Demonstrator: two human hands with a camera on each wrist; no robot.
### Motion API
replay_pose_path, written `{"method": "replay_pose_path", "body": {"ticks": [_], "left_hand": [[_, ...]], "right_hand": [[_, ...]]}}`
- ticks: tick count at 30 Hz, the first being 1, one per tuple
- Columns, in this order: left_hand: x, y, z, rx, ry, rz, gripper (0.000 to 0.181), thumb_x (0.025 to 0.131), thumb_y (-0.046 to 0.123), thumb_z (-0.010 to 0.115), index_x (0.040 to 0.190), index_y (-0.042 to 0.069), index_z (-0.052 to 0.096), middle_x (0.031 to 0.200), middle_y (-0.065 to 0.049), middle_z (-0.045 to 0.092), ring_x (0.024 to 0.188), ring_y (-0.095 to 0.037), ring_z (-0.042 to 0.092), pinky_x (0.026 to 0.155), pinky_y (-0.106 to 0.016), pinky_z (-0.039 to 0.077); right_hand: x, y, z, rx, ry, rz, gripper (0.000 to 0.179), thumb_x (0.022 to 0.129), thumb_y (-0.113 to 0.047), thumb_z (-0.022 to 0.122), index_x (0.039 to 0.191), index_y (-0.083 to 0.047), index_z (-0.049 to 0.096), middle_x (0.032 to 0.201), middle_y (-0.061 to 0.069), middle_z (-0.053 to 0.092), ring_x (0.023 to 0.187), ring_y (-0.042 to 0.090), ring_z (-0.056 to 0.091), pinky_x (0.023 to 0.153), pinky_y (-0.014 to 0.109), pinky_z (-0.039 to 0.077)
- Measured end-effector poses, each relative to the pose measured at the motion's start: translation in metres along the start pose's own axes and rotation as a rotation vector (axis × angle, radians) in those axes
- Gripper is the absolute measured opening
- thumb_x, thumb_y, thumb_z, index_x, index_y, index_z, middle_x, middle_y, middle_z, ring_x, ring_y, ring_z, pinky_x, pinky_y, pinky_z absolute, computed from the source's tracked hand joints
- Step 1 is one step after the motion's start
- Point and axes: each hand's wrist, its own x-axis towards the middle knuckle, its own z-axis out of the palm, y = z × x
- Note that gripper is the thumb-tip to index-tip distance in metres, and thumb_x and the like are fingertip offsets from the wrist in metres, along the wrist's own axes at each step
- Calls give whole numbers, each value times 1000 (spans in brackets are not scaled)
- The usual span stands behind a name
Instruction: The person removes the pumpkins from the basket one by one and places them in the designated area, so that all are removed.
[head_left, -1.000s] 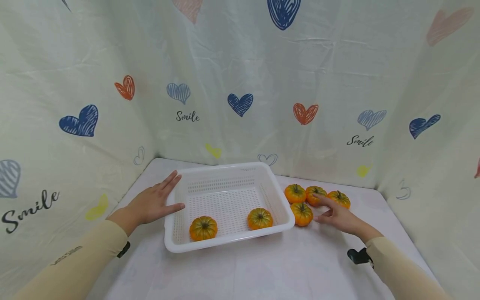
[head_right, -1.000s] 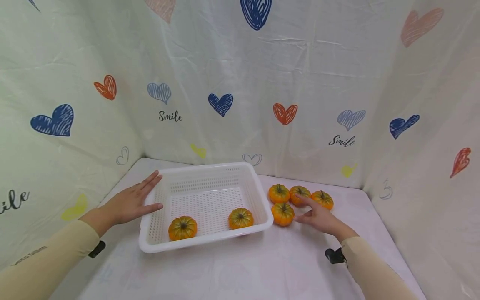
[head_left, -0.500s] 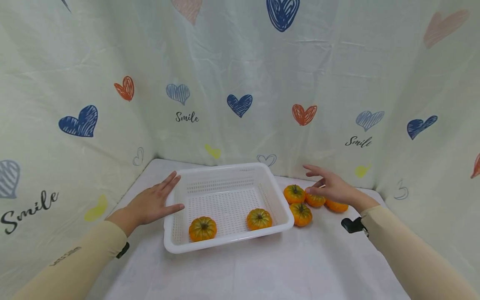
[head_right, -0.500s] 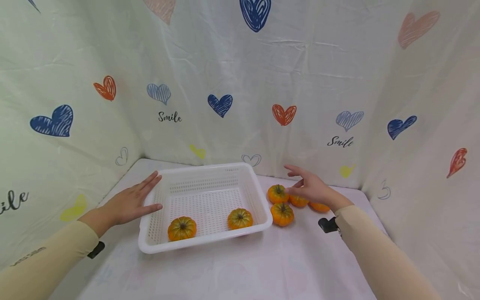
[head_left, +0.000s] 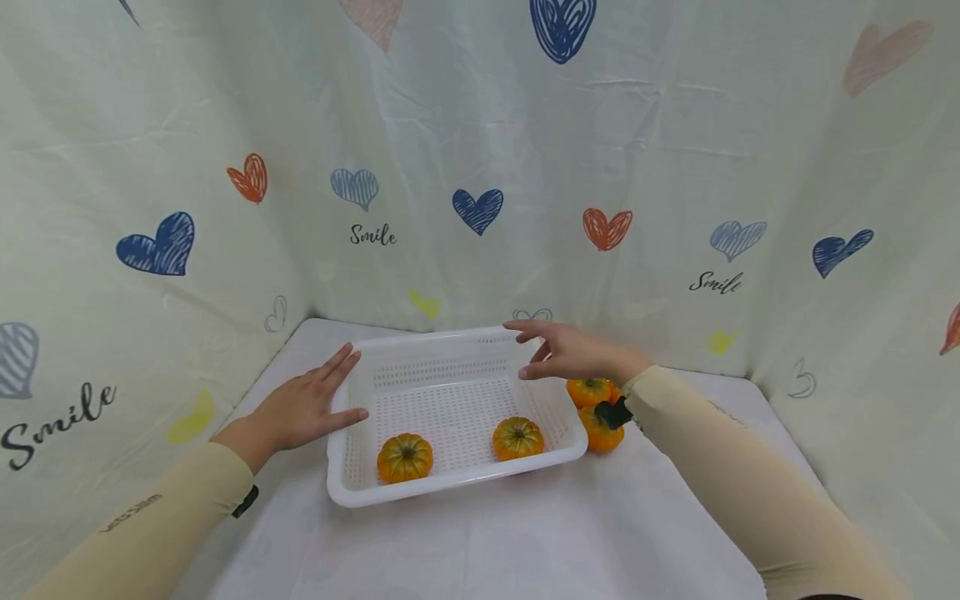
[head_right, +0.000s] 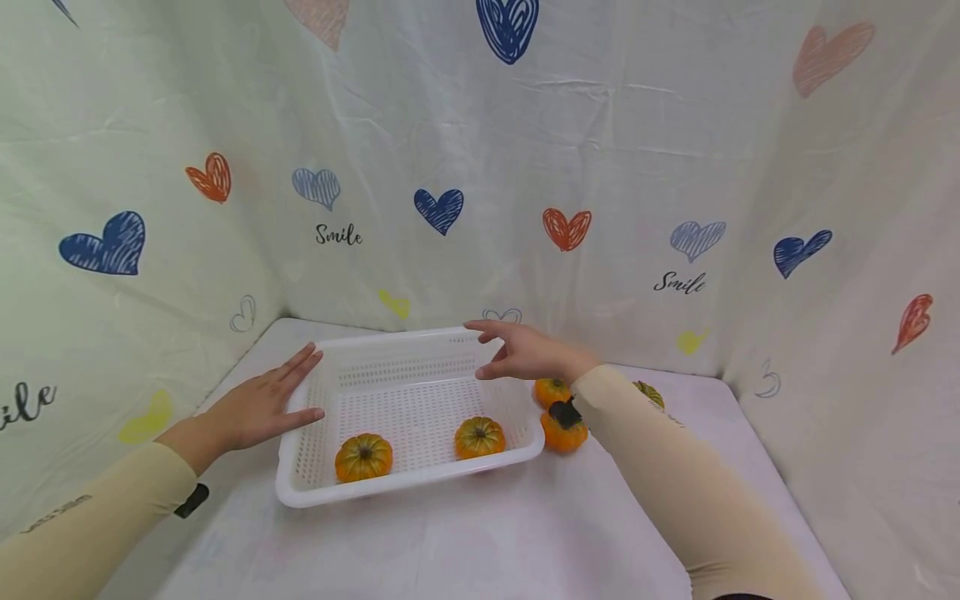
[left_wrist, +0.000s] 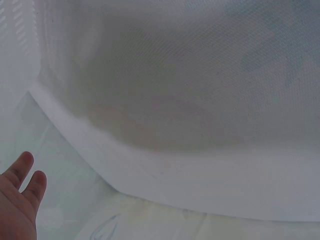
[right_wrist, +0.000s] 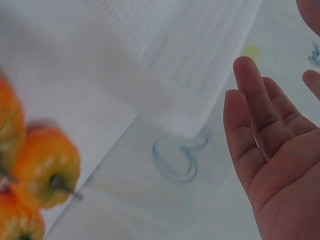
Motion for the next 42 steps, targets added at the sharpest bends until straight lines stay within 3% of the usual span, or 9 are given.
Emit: {"method": "replay_pose_path", "body": {"ticks": [5,15,21,28,42], "left_hand": [[0,-1,1,2,2,1,97,93,69,47,159,6,16,166,-15,9,135,-49,39,107,-63,33],[1,-5,4,2,-1,-11,98,92,71,45,160,8,15,166,-14,8,136,-48,38,107,-63,33],[2,-5,5,1,-6,-16,96,93,69,48,160,8,15,166,-14,8,136,-48,37,107,-63,33],[3,-4,4,3,-10,-18,97,93,70,47,160,8,15,166,-13,7,136,-48,38,107,-63,33],[3,-3,3,0,-11,-22,98,92,72,46,160,8,15,166,-14,8,137,-48,37,106,-65,34]], "right_hand": [[24,-20,15,-16,-56,-41,79,89,-30,77,155,-34,35,147,9,48,110,21,62,82,35,57],[57,-40,54,-19,-149,-103,78,88,-28,79,154,-32,37,146,10,49,107,19,63,80,31,57],[73,-47,74,-16,-229,-81,77,87,-27,79,153,-34,40,146,9,49,108,16,62,84,31,55],[88,-56,87,-8,-301,-65,76,86,-22,80,151,-36,43,145,9,50,108,16,62,84,32,55],[103,-54,127,42,-496,-88,81,80,-17,85,151,-23,46,140,8,54,109,19,63,90,32,53]]}}
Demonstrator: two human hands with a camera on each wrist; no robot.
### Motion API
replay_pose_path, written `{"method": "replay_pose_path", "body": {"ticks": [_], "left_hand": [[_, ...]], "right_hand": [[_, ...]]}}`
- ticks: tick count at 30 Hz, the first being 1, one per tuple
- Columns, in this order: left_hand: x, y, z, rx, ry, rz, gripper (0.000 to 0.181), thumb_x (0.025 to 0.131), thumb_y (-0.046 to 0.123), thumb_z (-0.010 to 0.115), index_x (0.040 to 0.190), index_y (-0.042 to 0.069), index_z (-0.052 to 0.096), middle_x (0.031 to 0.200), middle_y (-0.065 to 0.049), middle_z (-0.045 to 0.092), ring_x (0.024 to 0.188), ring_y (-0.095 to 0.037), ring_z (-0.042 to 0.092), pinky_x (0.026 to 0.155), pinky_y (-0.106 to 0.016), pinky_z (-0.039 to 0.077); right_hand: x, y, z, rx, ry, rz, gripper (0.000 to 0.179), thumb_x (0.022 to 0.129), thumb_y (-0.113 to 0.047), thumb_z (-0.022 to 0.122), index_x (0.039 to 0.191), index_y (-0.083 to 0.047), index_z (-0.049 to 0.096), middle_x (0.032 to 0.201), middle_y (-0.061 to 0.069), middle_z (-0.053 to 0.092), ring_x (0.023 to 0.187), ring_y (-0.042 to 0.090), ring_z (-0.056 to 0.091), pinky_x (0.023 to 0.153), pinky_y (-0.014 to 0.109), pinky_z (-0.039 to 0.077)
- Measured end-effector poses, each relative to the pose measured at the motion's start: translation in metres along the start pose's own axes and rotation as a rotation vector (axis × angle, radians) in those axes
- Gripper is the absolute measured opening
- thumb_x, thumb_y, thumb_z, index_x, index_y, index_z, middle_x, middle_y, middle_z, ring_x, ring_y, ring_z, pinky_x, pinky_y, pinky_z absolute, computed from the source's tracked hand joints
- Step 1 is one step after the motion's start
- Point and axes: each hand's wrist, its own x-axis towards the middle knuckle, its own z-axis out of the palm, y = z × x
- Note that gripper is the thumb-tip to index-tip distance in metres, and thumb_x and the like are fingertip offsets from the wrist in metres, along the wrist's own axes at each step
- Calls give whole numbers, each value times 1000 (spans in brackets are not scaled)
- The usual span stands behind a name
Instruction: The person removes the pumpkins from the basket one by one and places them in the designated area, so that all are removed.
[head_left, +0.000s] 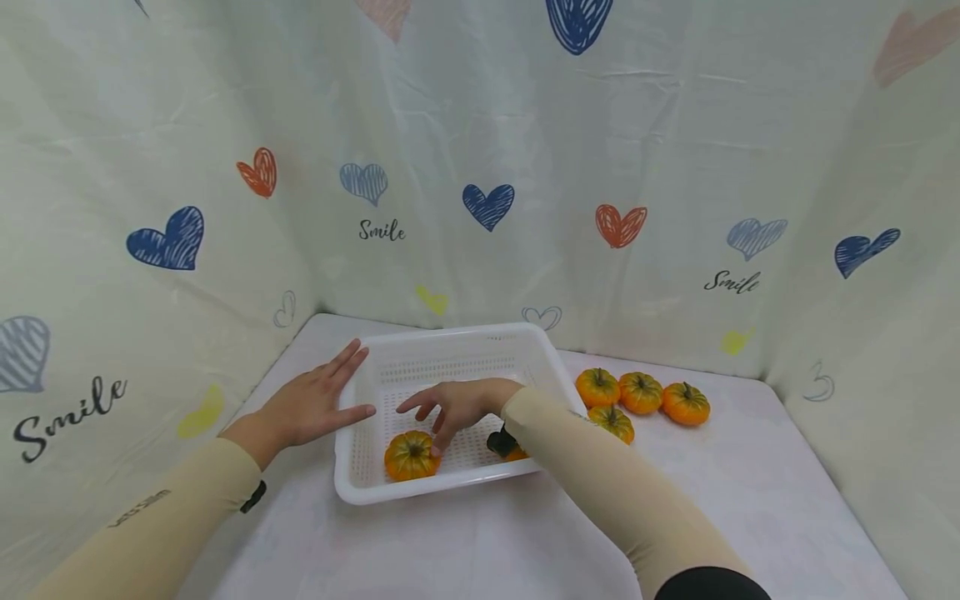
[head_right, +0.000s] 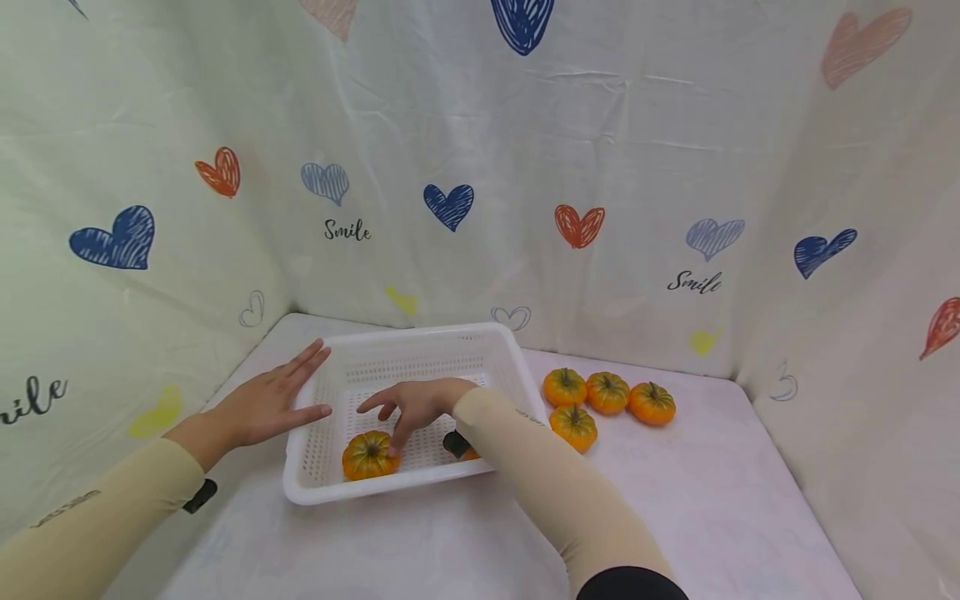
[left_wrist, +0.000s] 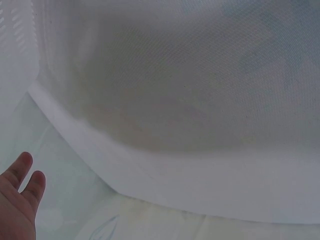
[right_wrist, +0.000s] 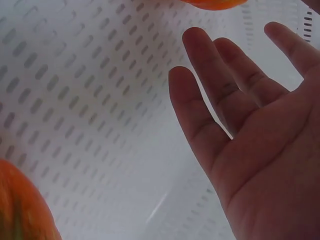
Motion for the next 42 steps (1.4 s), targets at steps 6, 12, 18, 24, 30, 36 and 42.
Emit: {"method": "replay_pose_path", "body": {"ticks": [6,12,18,24,30,36,42], "left_hand": [[0,-1,1,3,6,7,97,92,71,45,160,8,15,166,-13,7,137,-47,38,106,-64,35],[0,-2,0,-5,7,15,97,93,70,45,160,8,15,166,-12,7,137,-47,38,106,-63,34],[-1,-2,0,-10,17,20,96,93,70,45,160,7,16,166,-13,8,136,-47,39,106,-63,34],[-1,-2,0,-7,11,15,96,93,70,45,160,7,16,166,-13,7,137,-47,38,107,-63,34],[-1,-2,1,-3,9,17,96,93,71,44,160,7,16,166,-13,8,137,-47,37,107,-63,34],[-1,-2,1,-1,4,14,97,93,71,44,160,9,15,166,-12,7,137,-46,37,107,-63,33],[-1,-1,0,2,8,16,96,93,70,45,160,8,15,166,-13,7,137,-47,38,107,-63,34]], "right_hand": [[3,4,8,8,-21,-1,78,79,-20,86,148,-26,50,132,-1,58,105,11,62,98,35,49],[5,8,12,-7,-7,-26,72,81,-20,84,146,-25,52,123,-6,61,102,8,62,98,31,47],[8,10,12,-18,-4,-51,74,82,-20,84,147,-24,50,125,-5,60,102,9,63,97,30,48],[9,9,13,-9,-12,-52,74,79,-21,86,145,-27,54,122,-9,60,100,9,62,95,29,48],[10,10,13,-13,-11,-61,68,80,-18,85,142,-25,57,119,-9,61,99,9,63,93,26,49],[11,10,13,-17,12,-63,68,80,-18,85,141,-24,56,118,-6,62,99,9,63,91,25,50],[12,7,13,-33,4,-57,77,81,-18,85,148,-24,49,127,-3,59,100,9,62,94,27,49]]}}
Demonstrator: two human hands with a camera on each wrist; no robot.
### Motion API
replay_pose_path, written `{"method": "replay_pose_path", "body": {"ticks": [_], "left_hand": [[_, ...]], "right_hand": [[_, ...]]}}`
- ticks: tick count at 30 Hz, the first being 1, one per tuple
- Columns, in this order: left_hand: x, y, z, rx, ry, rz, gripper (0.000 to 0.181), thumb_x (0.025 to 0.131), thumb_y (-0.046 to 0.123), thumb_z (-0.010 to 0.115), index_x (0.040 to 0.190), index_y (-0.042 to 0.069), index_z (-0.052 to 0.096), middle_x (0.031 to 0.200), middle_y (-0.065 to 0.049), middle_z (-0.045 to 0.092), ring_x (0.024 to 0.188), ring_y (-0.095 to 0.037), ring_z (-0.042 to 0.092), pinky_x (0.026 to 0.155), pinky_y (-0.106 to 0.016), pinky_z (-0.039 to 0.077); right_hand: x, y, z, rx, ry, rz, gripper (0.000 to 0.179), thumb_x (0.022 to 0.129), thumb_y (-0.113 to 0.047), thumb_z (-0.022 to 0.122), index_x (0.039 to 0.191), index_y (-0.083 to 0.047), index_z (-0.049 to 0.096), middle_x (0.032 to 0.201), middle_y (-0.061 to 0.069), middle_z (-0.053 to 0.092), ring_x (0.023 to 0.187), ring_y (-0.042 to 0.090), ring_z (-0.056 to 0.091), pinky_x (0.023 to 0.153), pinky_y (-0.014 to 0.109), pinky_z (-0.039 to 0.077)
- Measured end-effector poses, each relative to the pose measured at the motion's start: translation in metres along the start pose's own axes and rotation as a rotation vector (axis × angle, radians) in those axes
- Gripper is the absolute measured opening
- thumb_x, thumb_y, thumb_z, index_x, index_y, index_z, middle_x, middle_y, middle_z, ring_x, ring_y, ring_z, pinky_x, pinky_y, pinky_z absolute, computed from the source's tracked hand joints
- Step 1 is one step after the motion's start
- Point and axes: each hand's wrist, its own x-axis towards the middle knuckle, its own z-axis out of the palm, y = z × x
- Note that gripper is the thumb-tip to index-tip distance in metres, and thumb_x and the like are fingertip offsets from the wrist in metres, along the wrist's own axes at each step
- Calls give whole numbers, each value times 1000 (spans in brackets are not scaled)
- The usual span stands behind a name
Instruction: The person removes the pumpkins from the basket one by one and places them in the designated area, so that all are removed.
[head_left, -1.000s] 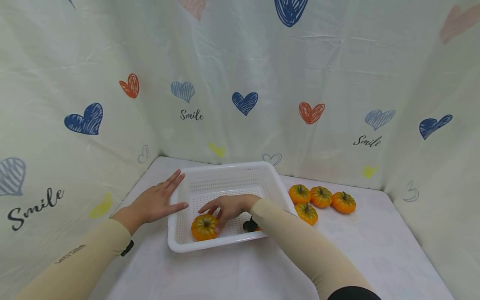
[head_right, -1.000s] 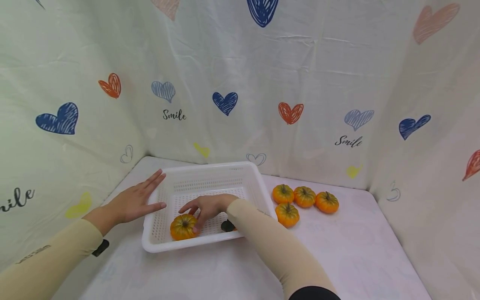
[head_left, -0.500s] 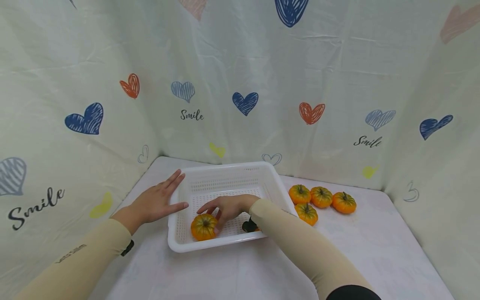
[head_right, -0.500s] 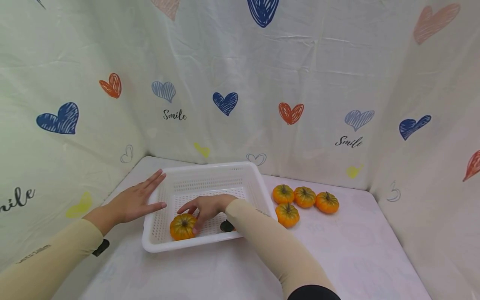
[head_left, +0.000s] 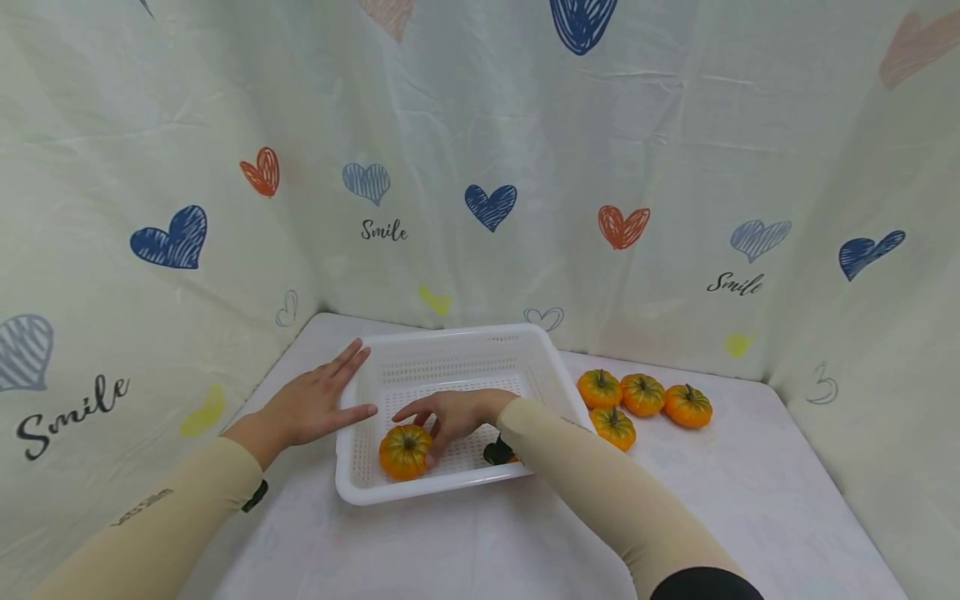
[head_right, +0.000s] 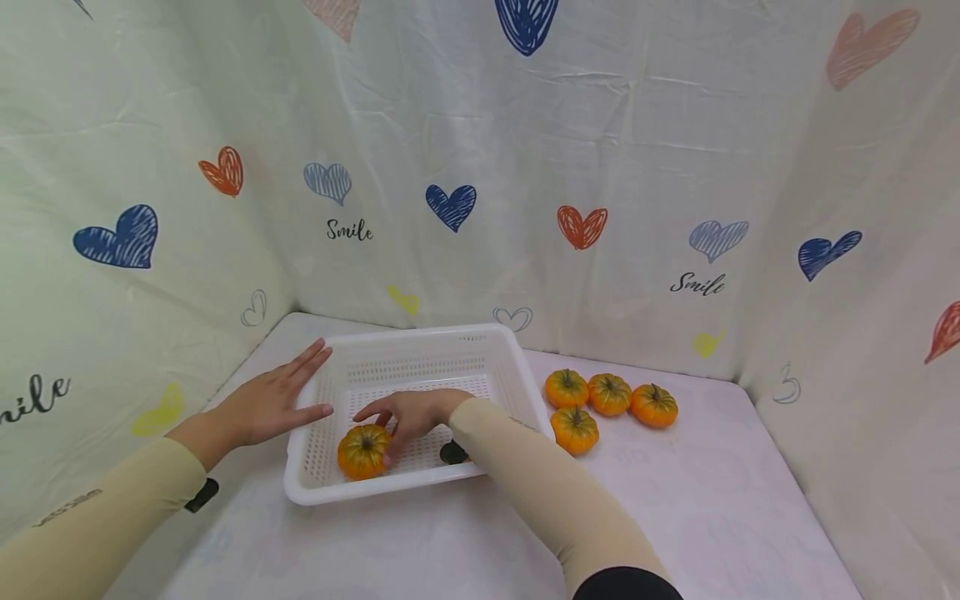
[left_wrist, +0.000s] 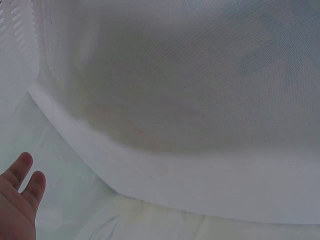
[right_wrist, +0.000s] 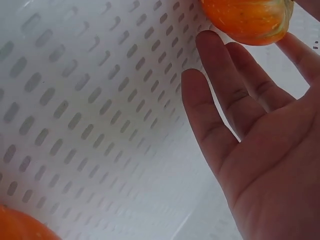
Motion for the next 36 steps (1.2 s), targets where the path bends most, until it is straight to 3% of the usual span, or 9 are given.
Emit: {"method": "replay_pose_path", "body": {"ticks": [11,22,28,36], "left_hand": [[1,1,0,-1,7,3,96,93,70,45,160,8,15,166,-13,7,136,-47,39,106,-63,35],[-1,1,-1,-5,12,9,96,93,70,45,160,7,16,166,-13,8,137,-46,38,106,-63,34],[-1,0,-2,-16,6,12,96,93,70,45,160,8,16,166,-13,8,138,-46,37,107,-63,33],[-2,2,-5,-29,-3,17,96,94,69,46,160,8,15,166,-13,8,136,-47,38,107,-63,33]], "right_hand": [[2,-3,2,12,-22,-4,72,80,-16,85,144,-27,53,120,-8,58,98,9,61,93,26,49],[2,-3,1,10,4,-3,72,79,-16,86,142,-25,54,122,-4,60,98,10,61,92,26,49],[0,-3,-2,-13,13,-23,78,82,-16,84,150,-25,47,128,-9,56,103,12,58,92,25,49],[-5,-4,-8,-42,50,-59,75,83,-16,83,149,-22,48,133,-12,54,110,10,52,92,21,47]]}}
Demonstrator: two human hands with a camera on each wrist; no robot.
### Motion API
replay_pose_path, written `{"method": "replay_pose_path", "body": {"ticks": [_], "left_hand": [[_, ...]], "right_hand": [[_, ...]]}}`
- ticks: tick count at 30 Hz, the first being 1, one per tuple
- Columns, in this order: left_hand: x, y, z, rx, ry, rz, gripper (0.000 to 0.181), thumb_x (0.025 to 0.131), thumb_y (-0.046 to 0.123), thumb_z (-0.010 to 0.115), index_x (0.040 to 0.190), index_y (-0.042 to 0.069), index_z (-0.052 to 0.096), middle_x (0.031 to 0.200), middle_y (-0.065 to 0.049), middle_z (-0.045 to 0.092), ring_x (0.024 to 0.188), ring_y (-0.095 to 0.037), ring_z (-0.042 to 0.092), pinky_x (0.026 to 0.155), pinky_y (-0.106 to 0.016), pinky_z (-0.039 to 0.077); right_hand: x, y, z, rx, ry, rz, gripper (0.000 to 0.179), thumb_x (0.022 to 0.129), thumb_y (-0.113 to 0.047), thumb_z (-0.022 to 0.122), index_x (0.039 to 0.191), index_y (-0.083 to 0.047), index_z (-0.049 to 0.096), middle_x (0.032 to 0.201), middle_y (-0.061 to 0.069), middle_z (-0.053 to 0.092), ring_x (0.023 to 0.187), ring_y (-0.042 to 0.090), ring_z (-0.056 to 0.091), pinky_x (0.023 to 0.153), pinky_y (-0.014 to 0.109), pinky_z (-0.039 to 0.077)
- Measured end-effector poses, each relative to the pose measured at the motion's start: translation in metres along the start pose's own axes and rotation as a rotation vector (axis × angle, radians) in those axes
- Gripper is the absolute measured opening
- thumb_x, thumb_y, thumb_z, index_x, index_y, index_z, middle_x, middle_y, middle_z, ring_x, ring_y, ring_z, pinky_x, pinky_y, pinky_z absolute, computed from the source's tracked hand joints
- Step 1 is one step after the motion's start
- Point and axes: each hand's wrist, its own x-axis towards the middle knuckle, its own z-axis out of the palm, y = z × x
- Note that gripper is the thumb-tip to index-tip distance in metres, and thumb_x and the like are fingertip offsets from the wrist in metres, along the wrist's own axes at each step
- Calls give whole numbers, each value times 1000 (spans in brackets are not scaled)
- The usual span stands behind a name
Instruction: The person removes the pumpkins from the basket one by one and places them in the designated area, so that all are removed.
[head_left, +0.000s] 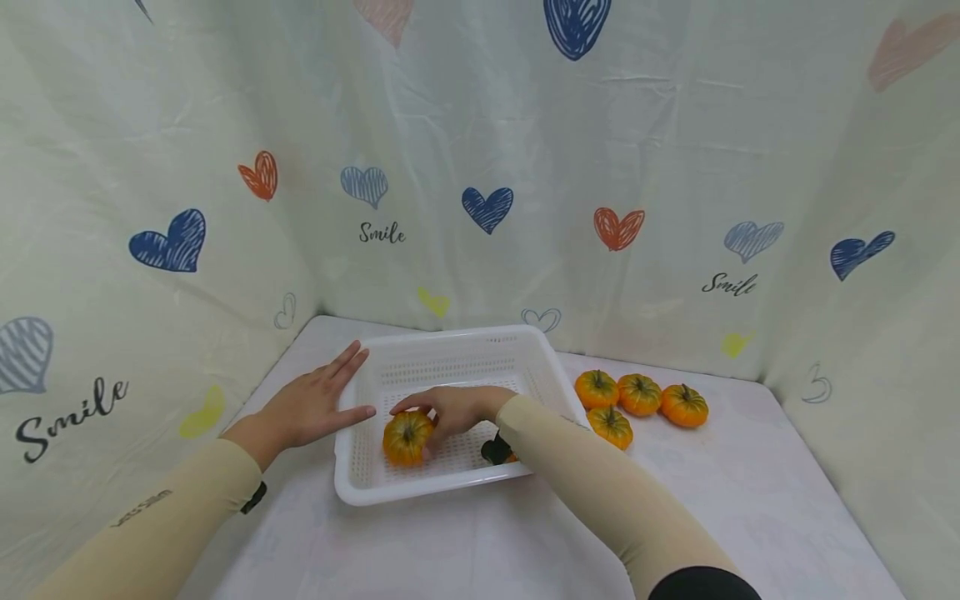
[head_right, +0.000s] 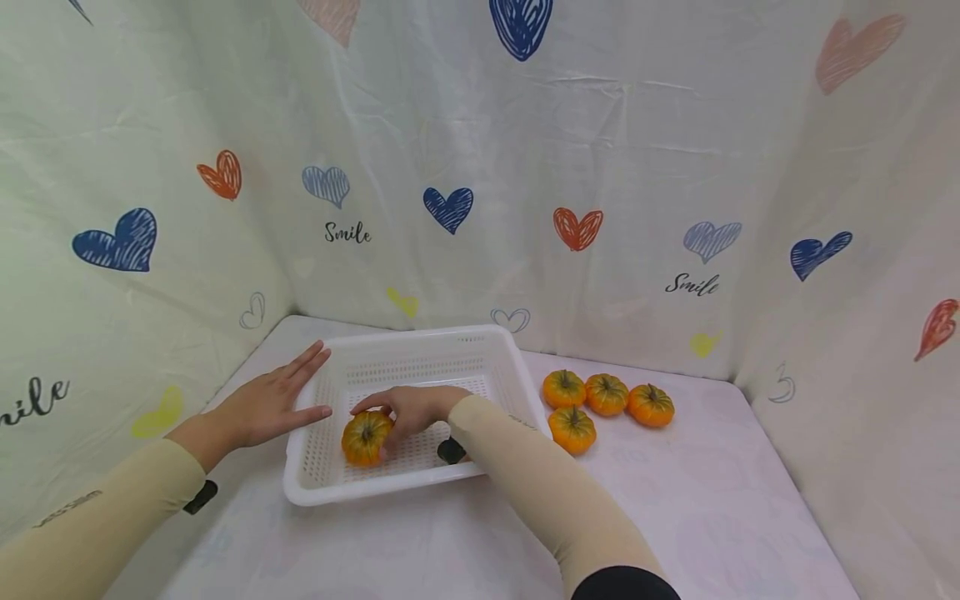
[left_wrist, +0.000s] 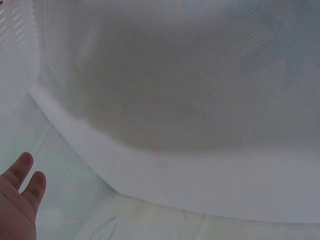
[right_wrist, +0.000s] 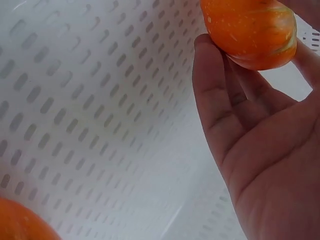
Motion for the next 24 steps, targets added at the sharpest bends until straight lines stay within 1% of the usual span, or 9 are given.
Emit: {"method": "replay_pose_path", "body": {"ticks": [4,10,15,22,24], "left_hand": [[0,0,0,5,-4,-2,96,94,70,45,160,8,15,166,-13,8,137,-48,38,107,-64,33],[0,-1,0,16,1,3,96,93,71,44,160,8,16,166,-13,9,136,-47,39,107,-63,34],[0,0,0,17,1,2,96,94,70,45,160,7,15,166,-14,9,137,-47,38,107,-62,33],[0,-1,1,18,5,6,96,94,69,46,160,6,15,166,-15,9,138,-47,36,107,-61,34],[0,-1,1,17,7,8,96,94,69,46,159,6,15,166,-15,9,138,-47,36,107,-61,34]], "right_hand": [[-3,0,-4,-20,26,-5,77,82,-20,84,150,-21,47,135,-9,55,112,9,52,95,22,45],[-14,2,-11,20,76,20,76,84,-18,83,150,-22,46,135,-7,54,115,11,52,97,25,46],[-29,2,-21,42,117,41,76,84,-16,82,150,-22,46,136,-4,54,114,14,53,96,27,47],[-57,6,-36,81,168,61,75,85,-16,81,149,-32,46,136,-3,51,112,22,55,92,28,49],[-66,7,-40,86,184,61,75,85,-16,81,149,-32,45,136,-2,51,112,23,56,92,30,50]]}}
